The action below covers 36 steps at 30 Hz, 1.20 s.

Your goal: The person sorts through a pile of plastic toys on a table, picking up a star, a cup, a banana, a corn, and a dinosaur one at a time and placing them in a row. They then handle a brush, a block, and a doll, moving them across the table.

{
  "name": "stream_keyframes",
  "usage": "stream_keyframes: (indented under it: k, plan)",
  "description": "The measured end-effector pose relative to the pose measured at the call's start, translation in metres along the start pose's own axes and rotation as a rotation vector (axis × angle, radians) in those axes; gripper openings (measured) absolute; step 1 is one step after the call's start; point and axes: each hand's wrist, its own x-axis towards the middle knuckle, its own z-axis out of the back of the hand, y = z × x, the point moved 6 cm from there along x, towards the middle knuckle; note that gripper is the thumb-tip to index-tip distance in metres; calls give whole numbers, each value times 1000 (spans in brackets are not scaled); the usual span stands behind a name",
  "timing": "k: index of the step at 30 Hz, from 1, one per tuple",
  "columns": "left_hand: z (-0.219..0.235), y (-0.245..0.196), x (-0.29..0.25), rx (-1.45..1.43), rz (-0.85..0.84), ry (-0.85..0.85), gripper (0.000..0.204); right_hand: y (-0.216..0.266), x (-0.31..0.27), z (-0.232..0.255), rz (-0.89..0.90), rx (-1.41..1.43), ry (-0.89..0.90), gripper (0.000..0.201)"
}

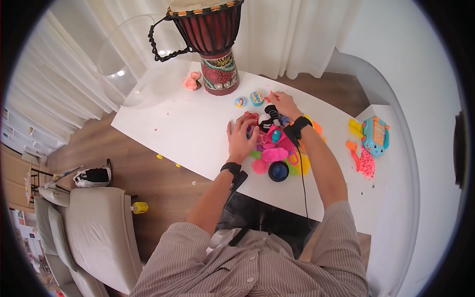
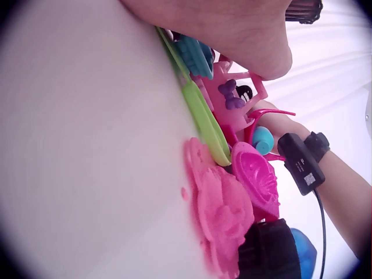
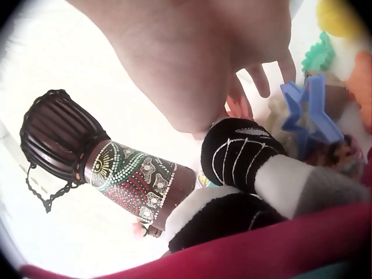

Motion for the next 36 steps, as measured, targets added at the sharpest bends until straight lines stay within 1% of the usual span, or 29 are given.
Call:
stream_keyframes:
  k: [1,2,4,5,7,11,13,14,16,17,19,20,22,23,25,29,32,34,35,36]
  plan:
    - [0,-1,0,5,-5,-4,28,1,-2,4,85,85,-33,39]
    - [0,-1,0,0,-8,-2,28,-3,-4,5,82,82,-37,39]
    - [1,-1,-1,-8,-9,-10,27,8,-25,30,195,215,-320,37]
    - [1,-2,0,-13,-12,-9,27,9,-32,39,193,209,-324,37]
    - [2,-2,0,1,-9,1,27,8,-51,58,279,266,-362,33]
    - [2,-3,-1,-19,-3,6,27,-1,-89,80,220,219,-365,29]
    - [1,-1,-1,-23,-6,-5,26,-7,-108,82,163,224,-283,26]
    - [0,0,-1,-27,-10,-6,26,-7,-118,83,163,220,-288,26]
    - [-1,2,-1,-21,-13,-9,25,-3,-136,78,192,156,-209,25]
    - [-1,2,0,-23,-16,-11,25,-3,-143,79,193,153,-211,25]
    - [-1,1,-1,-8,-4,5,24,-2,-153,70,220,32,-73,29]
    - [0,1,-1,-8,-5,5,24,-3,-156,70,220,32,-73,29]
    - [0,0,-1,-17,-3,8,23,-2,-161,70,287,-60,-123,31]
    - [0,-1,-1,-19,-7,12,23,-5,-162,73,283,-60,-127,31]
    - [1,1,-1,-23,-18,-10,23,-9,-164,81,236,42,-30,32]
    - [-4,2,-1,-43,-48,-18,23,-33,-179,90,215,-13,-69,35]
    - [0,-1,0,-42,-37,-13,21,-44,-190,97,195,-1,-59,34]
    - [0,-2,1,-35,-31,-1,21,-61,-193,116,295,-184,-244,36]
    - [0,-1,0,-21,-20,7,21,-75,-191,121,296,-186,-246,36]
    - [0,-2,1,-21,-20,4,21,-107,-188,130,157,-311,-348,42]
